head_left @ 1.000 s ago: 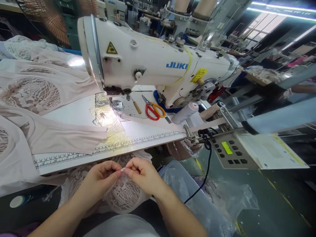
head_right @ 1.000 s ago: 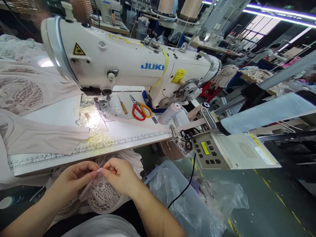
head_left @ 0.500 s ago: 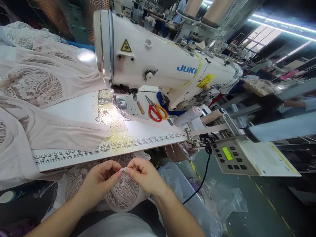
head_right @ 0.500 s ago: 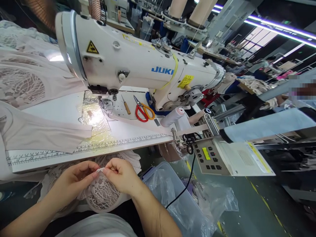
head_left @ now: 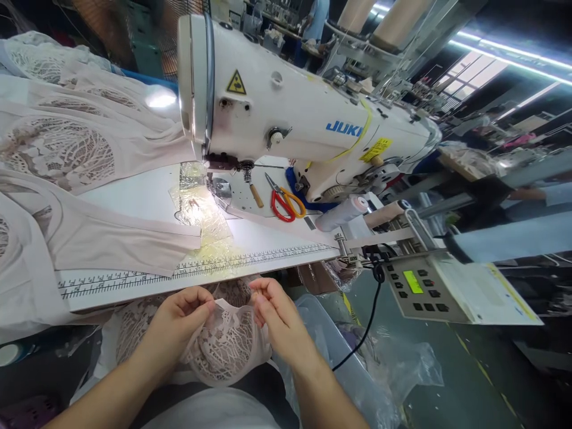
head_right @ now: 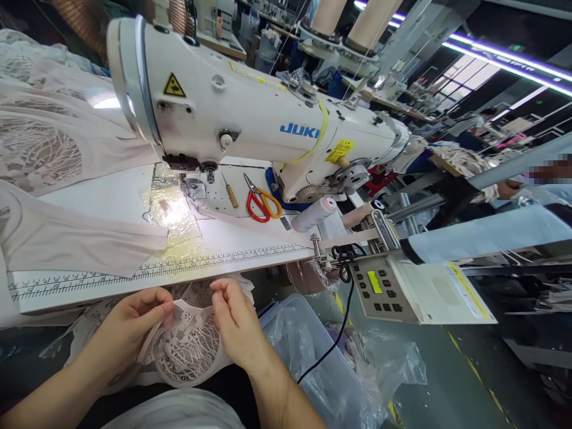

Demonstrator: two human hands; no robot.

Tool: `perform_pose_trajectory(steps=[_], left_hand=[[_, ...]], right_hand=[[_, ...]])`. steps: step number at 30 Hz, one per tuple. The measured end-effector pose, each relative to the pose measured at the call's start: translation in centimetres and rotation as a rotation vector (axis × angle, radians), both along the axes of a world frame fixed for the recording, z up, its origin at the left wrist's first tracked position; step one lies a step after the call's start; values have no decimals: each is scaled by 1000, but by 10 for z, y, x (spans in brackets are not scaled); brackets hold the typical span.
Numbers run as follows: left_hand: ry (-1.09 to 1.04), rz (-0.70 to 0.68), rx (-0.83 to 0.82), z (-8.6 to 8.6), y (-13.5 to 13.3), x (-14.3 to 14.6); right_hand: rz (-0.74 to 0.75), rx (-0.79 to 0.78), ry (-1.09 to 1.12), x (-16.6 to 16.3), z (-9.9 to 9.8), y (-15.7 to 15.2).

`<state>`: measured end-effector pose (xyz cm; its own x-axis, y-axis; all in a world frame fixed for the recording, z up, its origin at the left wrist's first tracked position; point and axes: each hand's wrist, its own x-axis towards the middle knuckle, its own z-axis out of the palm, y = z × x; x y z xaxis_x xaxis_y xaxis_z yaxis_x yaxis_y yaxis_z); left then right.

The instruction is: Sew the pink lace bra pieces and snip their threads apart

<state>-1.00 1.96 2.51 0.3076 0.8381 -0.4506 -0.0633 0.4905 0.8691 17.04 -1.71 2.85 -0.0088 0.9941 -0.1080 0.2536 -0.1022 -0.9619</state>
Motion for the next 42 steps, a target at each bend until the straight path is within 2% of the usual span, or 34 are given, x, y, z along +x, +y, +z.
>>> perform_pose_trajectory(steps=[3, 6, 12, 17, 22, 29, 36, 38, 42], left_hand=[[-59, -8, -19, -1, 1, 0], [-44, -7, 21, 0, 2, 1], [1, -1, 134, 4, 0, 0], [-21, 53, 141, 6, -2, 2], [-28, 59, 121, 5, -3, 3], [-24, 14, 247, 1, -2, 2], [46, -9, 506, -7, -5, -1], [126, -12, 664, -8, -6, -2], [364, -4, 1090, -8, -7, -4]], right_hand=[[81, 144, -195, -1, 13, -9], [166, 272, -246, -8, 16, -12], [101, 410, -335, -17, 7, -11], [114, 404, -519, -20, 9, -10], [109, 390, -545, -20, 10, -10], [119, 392, -565, -21, 9, -9], [138, 387, -587, -19, 9, -9], [141, 386, -591, -20, 10, -10], [140, 401, -603, -23, 13, -11]])
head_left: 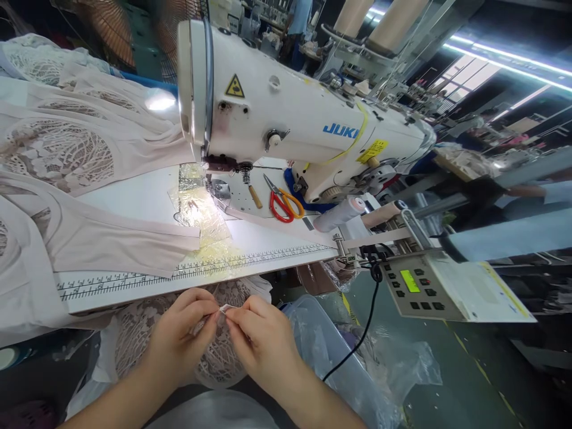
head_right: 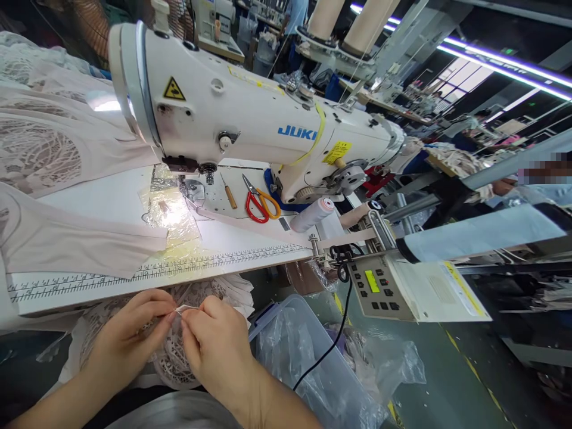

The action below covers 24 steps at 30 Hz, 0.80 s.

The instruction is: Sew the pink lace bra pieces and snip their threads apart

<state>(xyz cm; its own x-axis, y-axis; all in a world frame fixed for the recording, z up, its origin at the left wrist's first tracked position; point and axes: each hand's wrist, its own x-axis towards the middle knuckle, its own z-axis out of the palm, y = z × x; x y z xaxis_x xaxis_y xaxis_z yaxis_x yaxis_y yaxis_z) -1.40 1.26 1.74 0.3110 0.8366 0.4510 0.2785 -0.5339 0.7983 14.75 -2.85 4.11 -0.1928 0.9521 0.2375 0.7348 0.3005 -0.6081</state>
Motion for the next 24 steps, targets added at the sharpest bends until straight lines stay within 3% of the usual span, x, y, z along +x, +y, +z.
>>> perform_pose_trajectory(steps=[3, 7, 13, 19, 24], left_hand=[[168, 68, 244, 0, -3, -2], [289, 126, 402, -4, -8, -5], [277, 120, 406, -12, -13, -8], [262, 130, 482, 2, -5, -8], [256, 111, 559, 3, -4, -9]], right_hand=[[-2, 29, -21, -4, 2, -2], [-28, 98, -88, -10, 2, -3], [-10, 62, -34, -10, 5, -1], [67, -97, 42, 2, 19, -6], [116, -101, 75, 3, 25, -8]])
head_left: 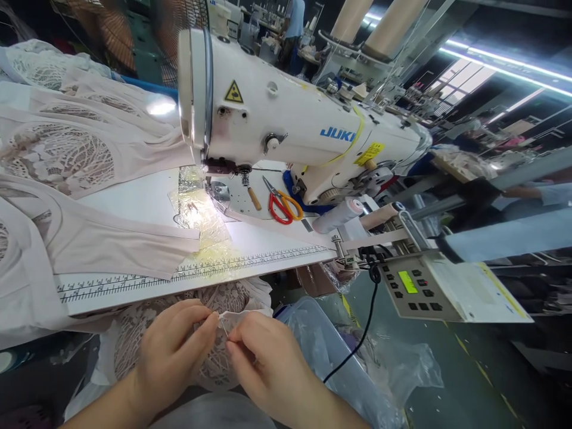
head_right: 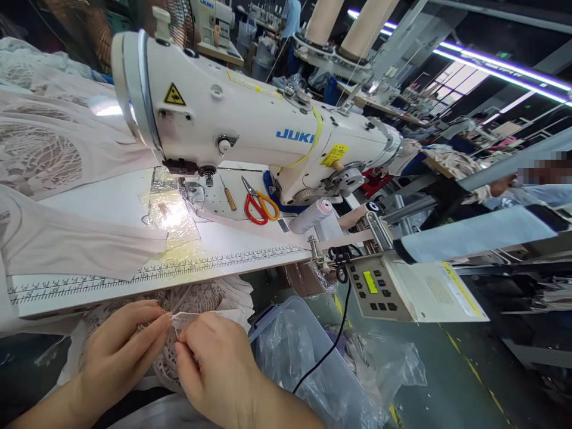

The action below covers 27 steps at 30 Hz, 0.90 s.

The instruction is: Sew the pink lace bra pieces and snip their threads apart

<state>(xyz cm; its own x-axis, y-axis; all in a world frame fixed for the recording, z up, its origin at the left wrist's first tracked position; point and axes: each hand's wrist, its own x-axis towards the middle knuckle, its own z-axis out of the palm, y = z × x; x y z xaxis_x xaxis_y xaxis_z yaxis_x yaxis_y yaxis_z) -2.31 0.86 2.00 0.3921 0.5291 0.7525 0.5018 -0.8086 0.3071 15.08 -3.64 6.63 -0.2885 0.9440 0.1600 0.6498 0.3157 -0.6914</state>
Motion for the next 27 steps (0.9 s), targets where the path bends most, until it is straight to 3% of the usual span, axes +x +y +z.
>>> perform_pose_trajectory(steps=[6, 12, 27], left_hand=[[-5, -39, 8, -13, -5, -1], [30, -138, 50, -11, -6, -4], [42, -169, 75, -11, -3, -1]], right_hand=[[-17, -31, 56, 2, -4, 8], [-102, -86, 175, 22, 6, 16], [59, -187, 343, 10, 8, 34]])
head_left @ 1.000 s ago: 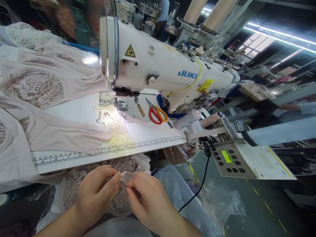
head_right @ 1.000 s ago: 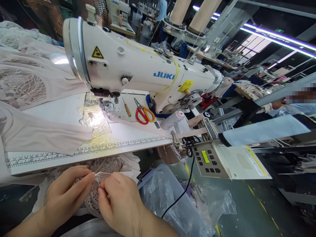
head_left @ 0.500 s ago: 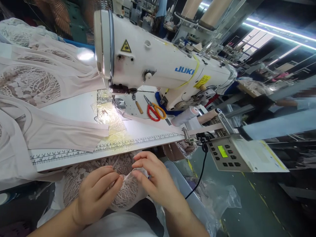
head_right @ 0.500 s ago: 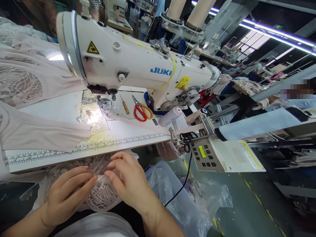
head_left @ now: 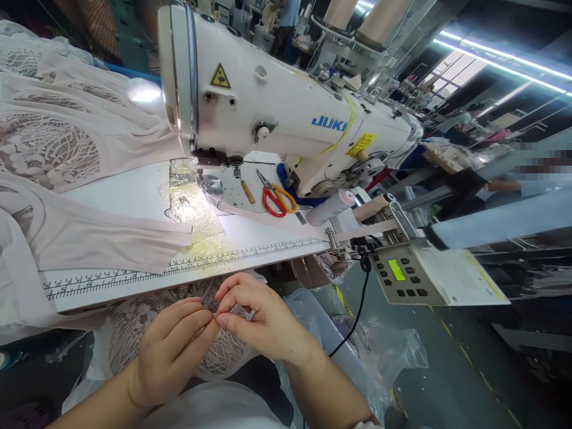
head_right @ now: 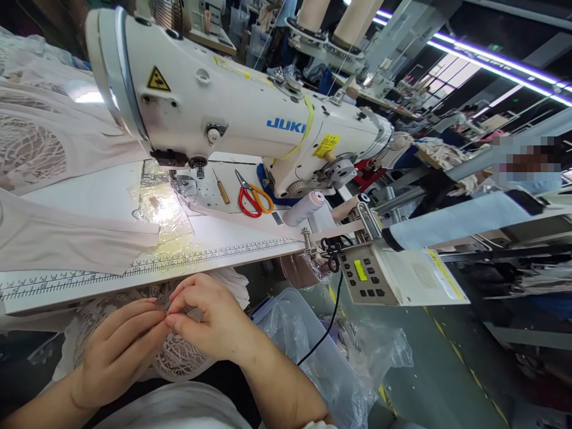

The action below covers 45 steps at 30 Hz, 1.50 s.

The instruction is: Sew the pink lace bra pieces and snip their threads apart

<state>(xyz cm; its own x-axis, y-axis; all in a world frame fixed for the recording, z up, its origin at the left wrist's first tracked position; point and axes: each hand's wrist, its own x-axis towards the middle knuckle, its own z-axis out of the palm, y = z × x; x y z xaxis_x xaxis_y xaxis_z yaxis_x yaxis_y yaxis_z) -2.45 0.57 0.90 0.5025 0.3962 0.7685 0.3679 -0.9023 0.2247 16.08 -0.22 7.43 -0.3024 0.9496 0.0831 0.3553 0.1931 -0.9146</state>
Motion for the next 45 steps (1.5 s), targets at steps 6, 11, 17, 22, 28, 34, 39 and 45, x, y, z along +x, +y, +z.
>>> perform_pose_trajectory(steps=[6, 11, 17, 22, 28, 34, 39, 45], left_hand=[[-33, -7, -41, -4, -2, 1], [-63, 50, -79, 4, 1, 5], [-223, 81, -402, 14, 6, 11], [-172, 61, -319, 9, 3, 10], [-95, 92, -154, 6, -1, 10], [-96, 118, -154, 5, 1, 9], [-80, 110, -143, 3, 1, 7], [-72, 112, -124, 2, 1, 7]], right_hand=[[-4, -22, 17, 3, -2, -3], [-202, 118, -29, 7, -8, -16], [-241, 266, -247, -3, -19, -31], [-275, 274, -308, -16, -28, -30], [-286, 304, -355, -20, -28, -28], [-261, 269, -383, -18, -26, -33], [-223, 165, -273, -16, -26, -33], [-217, 198, -229, -17, -28, -31]])
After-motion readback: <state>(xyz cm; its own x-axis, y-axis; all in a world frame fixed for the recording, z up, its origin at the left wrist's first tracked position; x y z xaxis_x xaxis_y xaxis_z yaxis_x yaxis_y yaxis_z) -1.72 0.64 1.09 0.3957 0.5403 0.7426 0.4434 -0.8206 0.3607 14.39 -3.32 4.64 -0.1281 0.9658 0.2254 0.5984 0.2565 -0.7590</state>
